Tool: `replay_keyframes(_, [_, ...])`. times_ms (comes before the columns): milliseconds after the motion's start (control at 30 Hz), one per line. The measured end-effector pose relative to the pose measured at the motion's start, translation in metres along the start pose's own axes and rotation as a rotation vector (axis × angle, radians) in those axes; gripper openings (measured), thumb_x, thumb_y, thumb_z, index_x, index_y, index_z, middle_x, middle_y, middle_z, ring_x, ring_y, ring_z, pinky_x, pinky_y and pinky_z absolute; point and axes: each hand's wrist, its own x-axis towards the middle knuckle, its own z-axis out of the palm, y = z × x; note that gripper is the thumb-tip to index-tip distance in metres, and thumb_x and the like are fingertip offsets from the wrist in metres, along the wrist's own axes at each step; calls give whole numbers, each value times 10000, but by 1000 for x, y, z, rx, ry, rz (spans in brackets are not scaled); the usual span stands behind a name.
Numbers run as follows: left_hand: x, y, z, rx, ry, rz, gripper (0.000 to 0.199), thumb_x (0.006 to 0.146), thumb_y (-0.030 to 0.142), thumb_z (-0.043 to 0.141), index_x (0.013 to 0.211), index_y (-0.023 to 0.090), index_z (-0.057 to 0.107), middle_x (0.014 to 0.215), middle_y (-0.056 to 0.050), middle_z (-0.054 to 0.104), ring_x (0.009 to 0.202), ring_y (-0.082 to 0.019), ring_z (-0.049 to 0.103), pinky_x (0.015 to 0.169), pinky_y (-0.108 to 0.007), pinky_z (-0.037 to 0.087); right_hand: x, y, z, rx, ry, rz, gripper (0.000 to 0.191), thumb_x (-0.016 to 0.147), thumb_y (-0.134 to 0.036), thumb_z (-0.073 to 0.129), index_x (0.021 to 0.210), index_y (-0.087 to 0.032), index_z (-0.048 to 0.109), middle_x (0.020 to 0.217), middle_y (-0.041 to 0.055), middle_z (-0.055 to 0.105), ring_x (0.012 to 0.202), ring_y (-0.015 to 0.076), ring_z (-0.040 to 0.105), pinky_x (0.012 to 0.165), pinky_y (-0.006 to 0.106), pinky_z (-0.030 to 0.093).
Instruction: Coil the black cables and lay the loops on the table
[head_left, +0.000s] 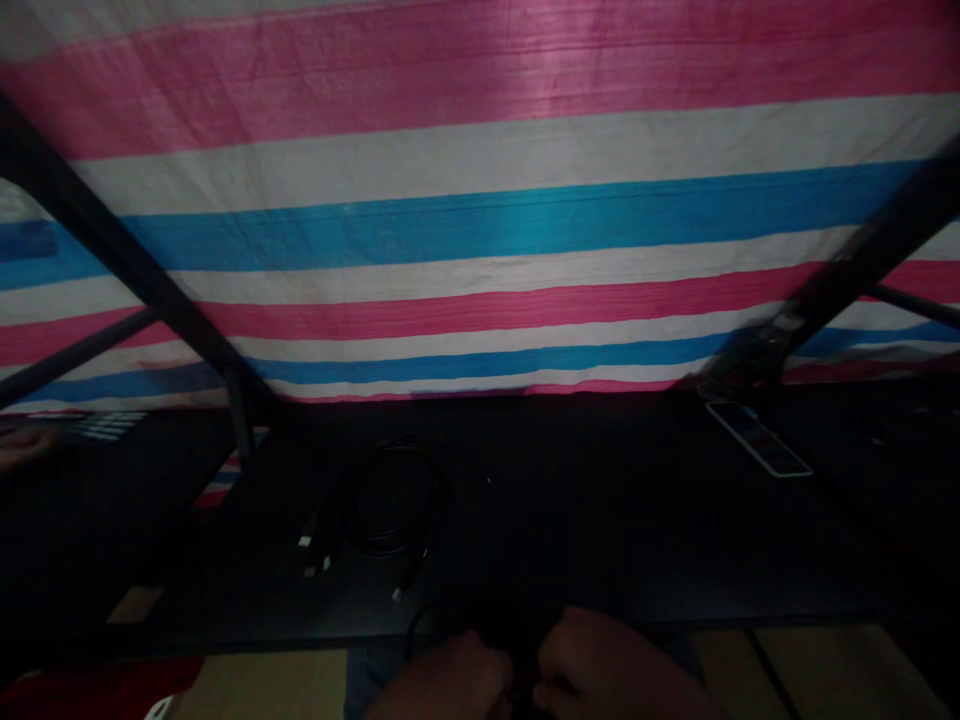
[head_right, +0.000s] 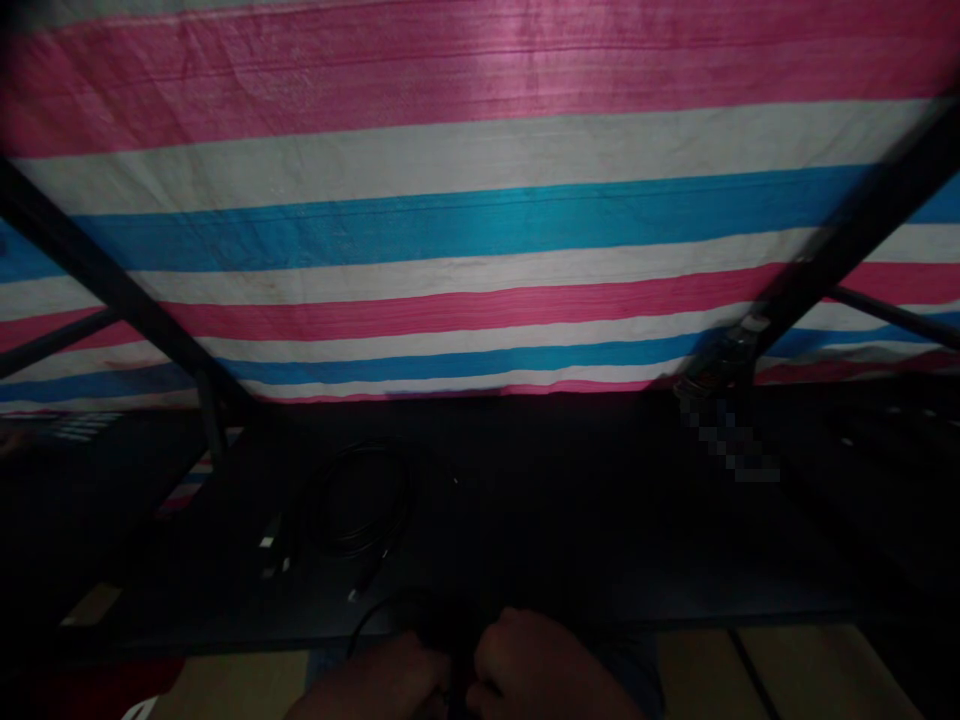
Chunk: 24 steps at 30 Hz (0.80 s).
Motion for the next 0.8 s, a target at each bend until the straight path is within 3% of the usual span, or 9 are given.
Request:
replay_keyframes(200, [-16,12,-17,22,20,-76,245,870,303,596,1005,312,800,1057,-20,753,884,-203,672,647,-257,421,-4,-2,-8,235,-96,-153,177,847,-319,651,753,-207,752,629,-48,569,556,91,437,528,215,285])
replay_keyframes(367, [-41,13,-42,-7,36,-16,321,955,277,480,1047,296,787,1009,8,760,874,-153,661,751,-232,449,-13,9,-43,300,-82,-221,135,829,-226,654,759,-181,760,655,-38,614,621,100,490,580,204,336])
replay_keyframes(467, [-46,14,-48,-10,64,-17,307,956,275,484,1046,282,778,1025,7,764,915,-155,665,784,-228,451,-17,16,-55,290,-70,-225,146,839,-230,641,770,-177,758,678,-27,624,666,112,497,595,202,343])
replay_keyframes(667, [-26,2,-28,-2,5,52,205,913,314,570,935,279,771,930,4,752,765,-155,633,631,-224,424,-12,15,-40,228,-194,-212,187,849,-253,645,698,-167,714,557,-65,473,540,82,392,529,212,277])
replay_keyframes(800, [-6,-7,-9,16,63,-23,189,887,291,581,923,256,764,959,-36,746,768,-181,639,624,-247,440,-6,8,-28,190,-136,-125,173,826,-241,645,686,-162,710,553,-61,476,519,78,380,511,219,255])
